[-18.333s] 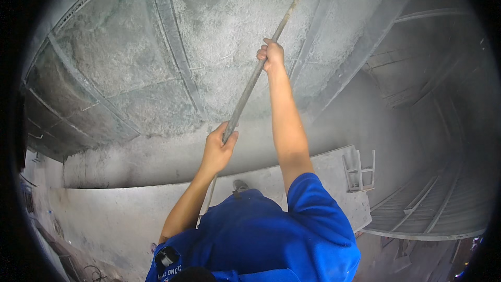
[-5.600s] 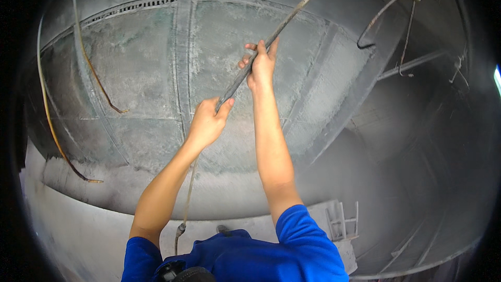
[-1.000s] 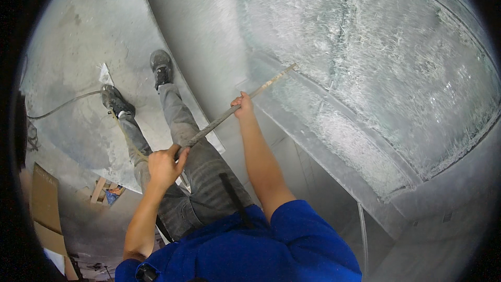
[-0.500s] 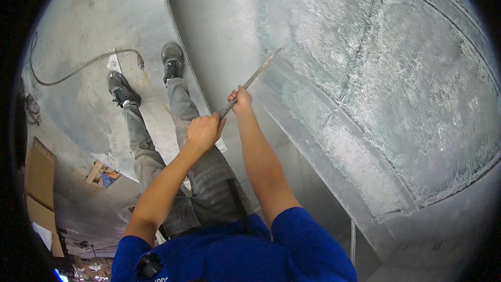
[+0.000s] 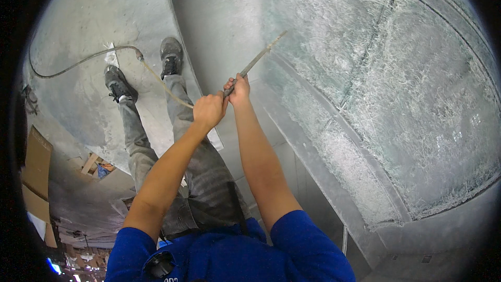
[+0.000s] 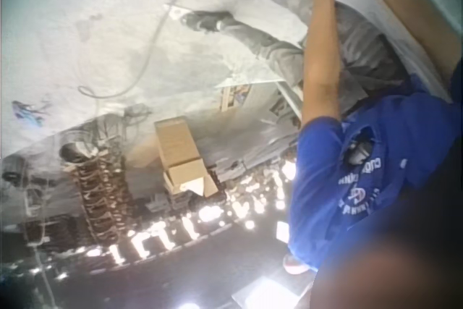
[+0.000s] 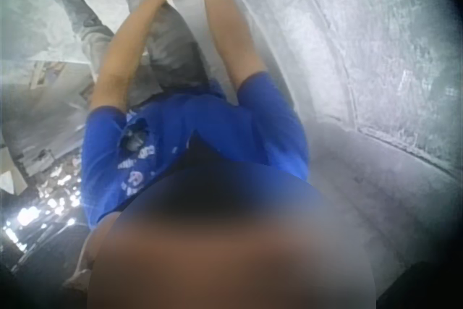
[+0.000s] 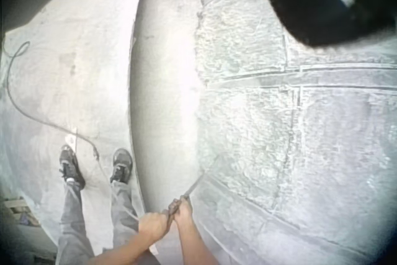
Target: The person uses a long-handled brush to scrub a large, dusty ceiling surface. They move the brush back and forth across the ceiling panels, dislodging dust and debris.
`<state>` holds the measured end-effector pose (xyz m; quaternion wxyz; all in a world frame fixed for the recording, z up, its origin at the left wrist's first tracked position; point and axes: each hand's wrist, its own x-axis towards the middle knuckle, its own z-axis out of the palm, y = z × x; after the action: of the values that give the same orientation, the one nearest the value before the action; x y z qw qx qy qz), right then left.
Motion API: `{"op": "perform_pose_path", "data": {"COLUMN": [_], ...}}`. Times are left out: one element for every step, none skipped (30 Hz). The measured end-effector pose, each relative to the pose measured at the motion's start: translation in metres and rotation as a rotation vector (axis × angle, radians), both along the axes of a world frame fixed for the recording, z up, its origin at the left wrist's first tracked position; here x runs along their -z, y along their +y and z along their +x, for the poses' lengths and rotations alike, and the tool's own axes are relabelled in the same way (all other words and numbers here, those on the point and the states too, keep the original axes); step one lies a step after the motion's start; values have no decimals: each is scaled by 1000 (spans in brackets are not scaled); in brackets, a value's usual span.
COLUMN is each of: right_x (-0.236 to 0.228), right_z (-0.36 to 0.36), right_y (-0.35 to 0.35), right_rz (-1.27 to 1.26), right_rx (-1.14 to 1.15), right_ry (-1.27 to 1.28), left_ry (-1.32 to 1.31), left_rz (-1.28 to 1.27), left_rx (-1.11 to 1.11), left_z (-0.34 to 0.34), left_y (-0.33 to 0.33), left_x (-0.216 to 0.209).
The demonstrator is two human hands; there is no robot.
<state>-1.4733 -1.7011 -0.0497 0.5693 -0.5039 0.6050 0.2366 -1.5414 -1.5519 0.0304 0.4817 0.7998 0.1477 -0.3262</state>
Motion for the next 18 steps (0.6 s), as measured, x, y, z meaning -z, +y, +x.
{"op": "perform_pose_path", "data": {"right_x": [2,5,7,9,9,8,7,4,0,-3,-7,-9,-12,-14,-14,-13,-13,-11], "right_z": [2,3,3,4,4,3,4,6,9,13,19,26,32,38,44,50,54,59], "right_y": [-1,0,2,4,7,12,18,24,31,39,46,54,61,69,79,87,93,99], "right_rz": [6,16,26,1,46,57,40,81,92,103,119,134,149,161,173,185,219,198], "right_rx": [17,36,54,79,43,14,-12,-49,-82,-115,-159,-203,-249,-257,-268,-278,-269,-248], "right_ry": [5,26,45,73,36,9,-10,-47,-78,-110,-115,-119,-124,-117,-111,-107,-119,-124], "left_ry": [-8,-12,-10,-11,-8,-7,3,-4,-4,8,-13,-21,-26,-51,-75,-99,-107,-115], "left_rz": [12,13,19,25,30,37,42,34,23,8,23,32,39,54,68,82,59,38], "left_rx": [10,-7,-18,-25,-49,-71,-82,-133,-174,-206,-236,-257,-278,-312,-347,-382,-399,-418], "left_z": [2,4,5,5,5,3,2,0,-3,-5,-5,-6,-6,-6,-5,-5,-7,-9], "left_y": [0,-1,-1,-1,0,2,3,6,9,12,15,18,21,25,30,36,44,54], "left_x": [0,-1,-1,-1,-2,-1,-1,-1,-1,0,0,0,-1,-2,-4,-5,-8,-10]}}
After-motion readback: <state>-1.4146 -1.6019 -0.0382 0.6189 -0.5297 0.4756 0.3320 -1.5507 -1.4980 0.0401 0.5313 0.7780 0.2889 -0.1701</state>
